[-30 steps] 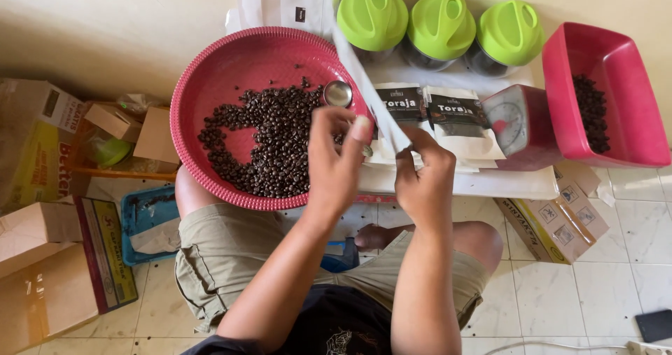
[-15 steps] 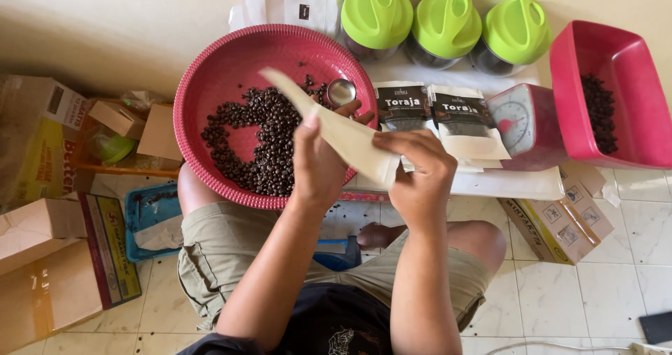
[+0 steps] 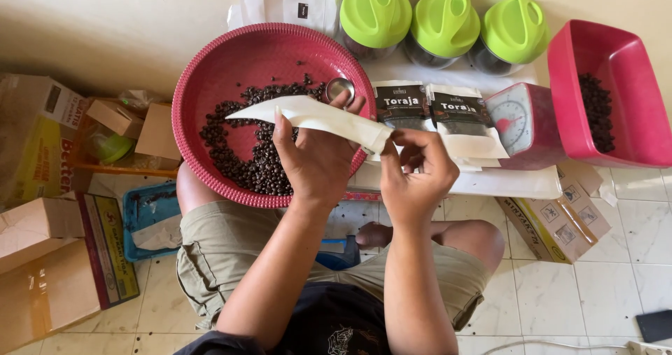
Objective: Sorting roasted coffee beans on a tray and scooping them into individual bags for packaging and weighing.
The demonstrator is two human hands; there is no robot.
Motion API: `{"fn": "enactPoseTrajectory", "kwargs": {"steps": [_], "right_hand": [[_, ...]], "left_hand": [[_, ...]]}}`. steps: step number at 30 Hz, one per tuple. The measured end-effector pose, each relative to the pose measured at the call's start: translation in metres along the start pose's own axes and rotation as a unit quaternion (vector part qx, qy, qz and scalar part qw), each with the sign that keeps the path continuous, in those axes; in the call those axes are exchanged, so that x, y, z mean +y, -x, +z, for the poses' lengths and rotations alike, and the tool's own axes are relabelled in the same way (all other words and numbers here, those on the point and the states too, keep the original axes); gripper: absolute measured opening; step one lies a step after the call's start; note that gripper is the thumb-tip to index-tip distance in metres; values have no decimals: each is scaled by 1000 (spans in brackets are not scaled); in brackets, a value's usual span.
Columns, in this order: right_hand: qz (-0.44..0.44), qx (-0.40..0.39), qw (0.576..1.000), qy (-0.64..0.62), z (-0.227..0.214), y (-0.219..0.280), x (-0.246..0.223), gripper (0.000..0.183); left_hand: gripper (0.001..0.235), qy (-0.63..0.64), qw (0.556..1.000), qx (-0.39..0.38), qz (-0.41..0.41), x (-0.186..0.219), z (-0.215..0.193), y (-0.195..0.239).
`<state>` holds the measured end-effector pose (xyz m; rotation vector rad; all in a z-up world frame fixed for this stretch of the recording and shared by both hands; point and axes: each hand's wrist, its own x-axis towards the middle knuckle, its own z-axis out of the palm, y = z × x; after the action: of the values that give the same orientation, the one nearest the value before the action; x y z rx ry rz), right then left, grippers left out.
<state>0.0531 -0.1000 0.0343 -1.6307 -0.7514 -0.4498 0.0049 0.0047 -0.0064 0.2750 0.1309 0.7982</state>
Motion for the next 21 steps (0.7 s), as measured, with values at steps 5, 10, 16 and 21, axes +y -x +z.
{"fn": "enactPoseTrajectory", "kwargs": {"steps": [5, 10, 16, 21], "right_hand": [[7, -172, 973, -152, -4, -3, -4, 20], [-175, -289, 932, -130, 1, -15, -16, 23], [-52, -296, 943, -142, 2, -21, -44, 14], [-11, -301, 950, -81, 1, -20, -38, 20]], "left_hand": [[86, -9, 999, -31, 22, -1, -2, 2], [84, -3, 998, -58, 33, -1, 11, 7], [101, -9, 997, -60, 38, 9, 10, 6], [100, -8, 998, -58, 37, 13, 1, -4]]}}
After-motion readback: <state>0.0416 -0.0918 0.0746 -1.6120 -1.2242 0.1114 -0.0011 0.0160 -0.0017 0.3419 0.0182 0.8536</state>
